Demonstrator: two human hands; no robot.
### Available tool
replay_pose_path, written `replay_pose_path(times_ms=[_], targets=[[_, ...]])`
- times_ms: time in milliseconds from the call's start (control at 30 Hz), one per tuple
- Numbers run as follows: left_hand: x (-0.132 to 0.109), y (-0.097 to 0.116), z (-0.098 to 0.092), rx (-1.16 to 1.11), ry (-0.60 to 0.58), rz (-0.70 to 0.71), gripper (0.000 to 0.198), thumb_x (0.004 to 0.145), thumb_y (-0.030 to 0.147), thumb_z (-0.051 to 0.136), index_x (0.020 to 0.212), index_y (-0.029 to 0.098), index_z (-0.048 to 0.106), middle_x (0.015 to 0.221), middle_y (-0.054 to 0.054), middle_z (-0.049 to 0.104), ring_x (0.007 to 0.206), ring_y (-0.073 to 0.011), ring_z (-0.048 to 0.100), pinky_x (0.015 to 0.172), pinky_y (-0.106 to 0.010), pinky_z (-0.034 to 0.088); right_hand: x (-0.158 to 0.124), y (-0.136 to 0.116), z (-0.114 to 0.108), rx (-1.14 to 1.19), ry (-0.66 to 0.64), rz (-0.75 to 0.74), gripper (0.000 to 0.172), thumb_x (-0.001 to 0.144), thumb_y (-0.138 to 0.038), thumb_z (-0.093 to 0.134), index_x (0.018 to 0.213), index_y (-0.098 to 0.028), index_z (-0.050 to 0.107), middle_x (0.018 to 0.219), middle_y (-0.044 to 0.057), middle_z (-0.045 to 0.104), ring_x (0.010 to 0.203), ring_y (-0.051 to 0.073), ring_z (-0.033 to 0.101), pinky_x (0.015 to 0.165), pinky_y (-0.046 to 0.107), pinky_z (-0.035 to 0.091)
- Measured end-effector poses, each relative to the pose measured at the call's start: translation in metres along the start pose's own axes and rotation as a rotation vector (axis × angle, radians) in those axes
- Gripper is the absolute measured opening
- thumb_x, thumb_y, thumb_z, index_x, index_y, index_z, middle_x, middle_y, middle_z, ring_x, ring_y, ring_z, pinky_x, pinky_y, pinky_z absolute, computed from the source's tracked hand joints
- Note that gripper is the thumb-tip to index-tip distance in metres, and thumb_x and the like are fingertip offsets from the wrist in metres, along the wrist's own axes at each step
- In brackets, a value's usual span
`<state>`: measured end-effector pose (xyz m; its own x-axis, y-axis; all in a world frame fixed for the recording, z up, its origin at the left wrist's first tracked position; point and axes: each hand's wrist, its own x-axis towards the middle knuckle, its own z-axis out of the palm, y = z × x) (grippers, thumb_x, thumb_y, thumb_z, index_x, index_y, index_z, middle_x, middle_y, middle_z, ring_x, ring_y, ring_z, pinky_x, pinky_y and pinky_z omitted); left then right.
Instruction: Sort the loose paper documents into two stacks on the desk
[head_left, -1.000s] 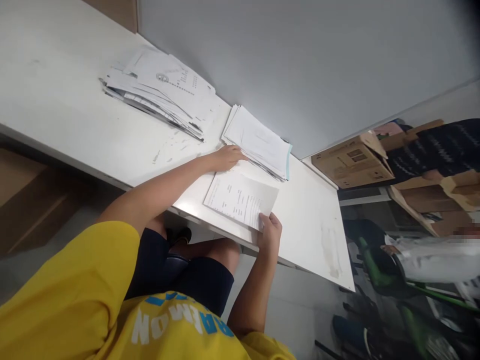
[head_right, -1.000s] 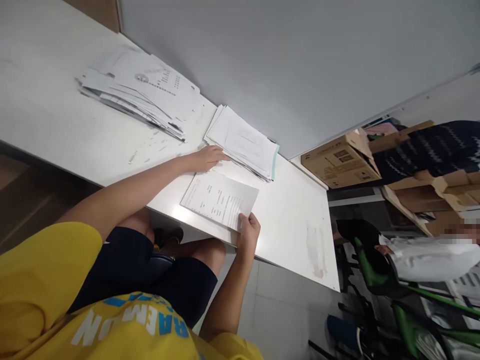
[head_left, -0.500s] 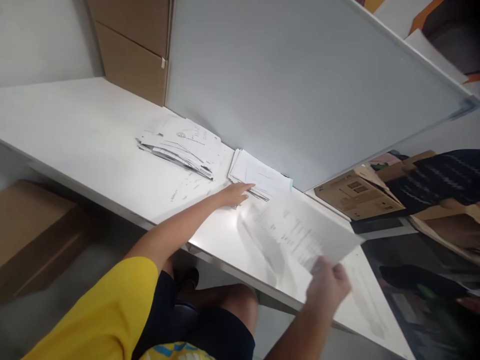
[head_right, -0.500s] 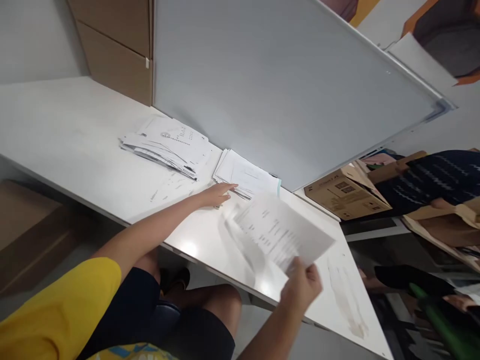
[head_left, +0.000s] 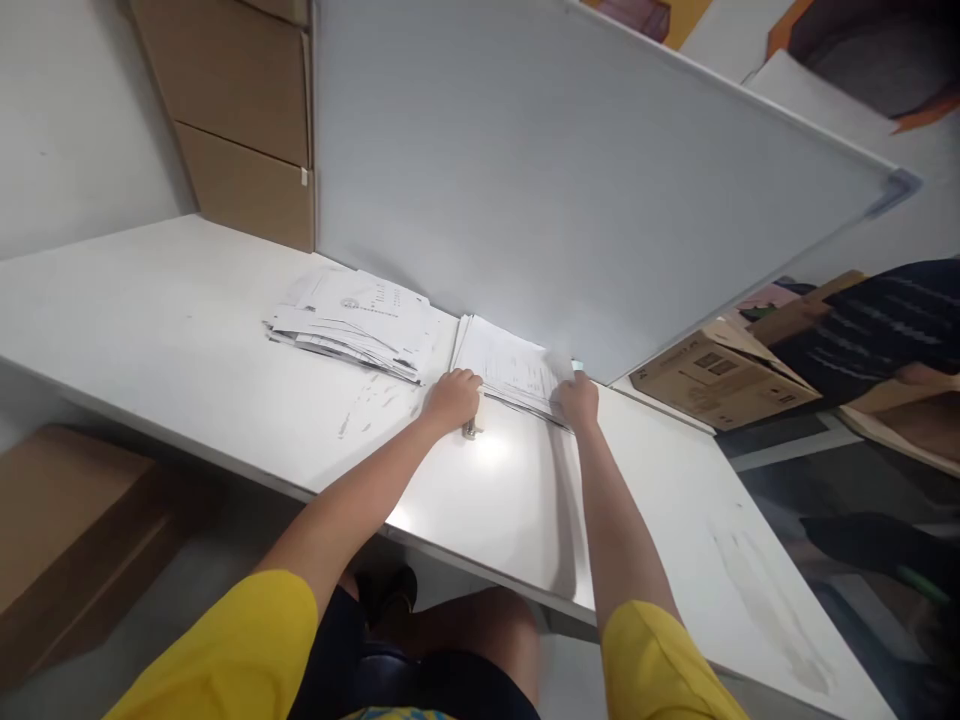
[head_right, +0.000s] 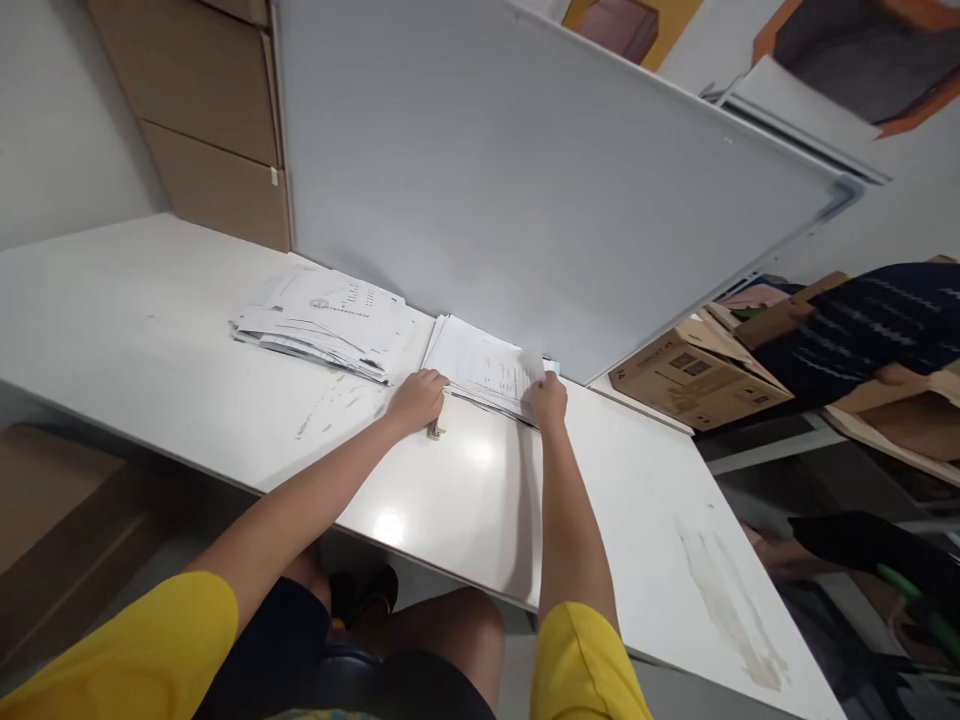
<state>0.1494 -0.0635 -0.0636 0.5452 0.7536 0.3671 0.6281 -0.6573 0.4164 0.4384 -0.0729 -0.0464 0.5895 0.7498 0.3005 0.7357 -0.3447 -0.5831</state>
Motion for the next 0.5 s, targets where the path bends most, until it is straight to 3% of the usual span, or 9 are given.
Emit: replay_pose_path(times_ms=[133, 267, 367, 433, 500], targets=[[0.000, 0.001, 0.003, 0.004, 0.006, -0.047, 0.032, 0.092, 0.010, 0.042, 0.113, 0.015, 0.064, 0.113, -0.011, 0.066, 0.111, -0.0251, 0.057, 0.095, -0.037, 0.046, 0.000, 0.002, -0.001, -0.042, 0.019, -0.068, 0.053, 0.076, -0.022, 0.053, 0.127, -0.008, 0.057, 0.121, 0.026, 0.063, 0.115, 0.031, 0.056, 0.098, 0.044, 0.039], [-0.001, 0.004, 0.007, -0.005, -0.012, -0.003, 0.031, 0.096, 0.016, 0.039, 0.114, 0.014, 0.065, 0.111, -0.011, 0.066, 0.110, -0.0256, 0.058, 0.096, -0.038, 0.047, -0.004, -0.029, -0.002, 0.037, 0.139, -0.275, 0.057, 0.087, -0.032, 0.043, 0.138, -0.008, 0.049, 0.143, 0.023, 0.052, 0.137, 0.031, 0.046, 0.114, 0.050, 0.033], [-0.002, 0.005, 0.010, -0.036, -0.059, 0.062, 0.032, 0.099, 0.022, 0.039, 0.113, 0.013, 0.066, 0.113, -0.012, 0.065, 0.113, -0.0272, 0.058, 0.100, -0.041, 0.047, -0.022, -0.093, 0.018, 0.140, 0.032, -0.576, 0.049, 0.093, -0.034, 0.038, 0.136, -0.015, 0.053, 0.147, 0.017, 0.052, 0.139, 0.026, 0.044, 0.117, 0.046, 0.032], [-0.002, 0.004, 0.012, -0.086, -0.151, 0.089, 0.031, 0.099, 0.023, 0.039, 0.109, 0.012, 0.067, 0.112, -0.015, 0.066, 0.113, -0.0291, 0.059, 0.100, -0.042, 0.047, -0.041, -0.147, 0.045, 0.207, -0.178, -0.729, 0.045, 0.095, -0.037, 0.041, 0.134, -0.018, 0.057, 0.147, 0.014, 0.053, 0.139, 0.024, 0.045, 0.118, 0.044, 0.031], [-0.001, 0.002, 0.013, -0.143, -0.260, 0.113, 0.029, 0.099, 0.024, 0.042, 0.105, 0.012, 0.068, 0.110, -0.015, 0.068, 0.112, -0.0298, 0.061, 0.100, -0.042, 0.047, -0.061, -0.199, 0.079, 0.247, -0.380, -0.745, 0.051, 0.095, -0.040, 0.047, 0.140, -0.016, 0.052, 0.148, 0.015, 0.052, 0.138, 0.024, 0.045, 0.117, 0.043, 0.031]])
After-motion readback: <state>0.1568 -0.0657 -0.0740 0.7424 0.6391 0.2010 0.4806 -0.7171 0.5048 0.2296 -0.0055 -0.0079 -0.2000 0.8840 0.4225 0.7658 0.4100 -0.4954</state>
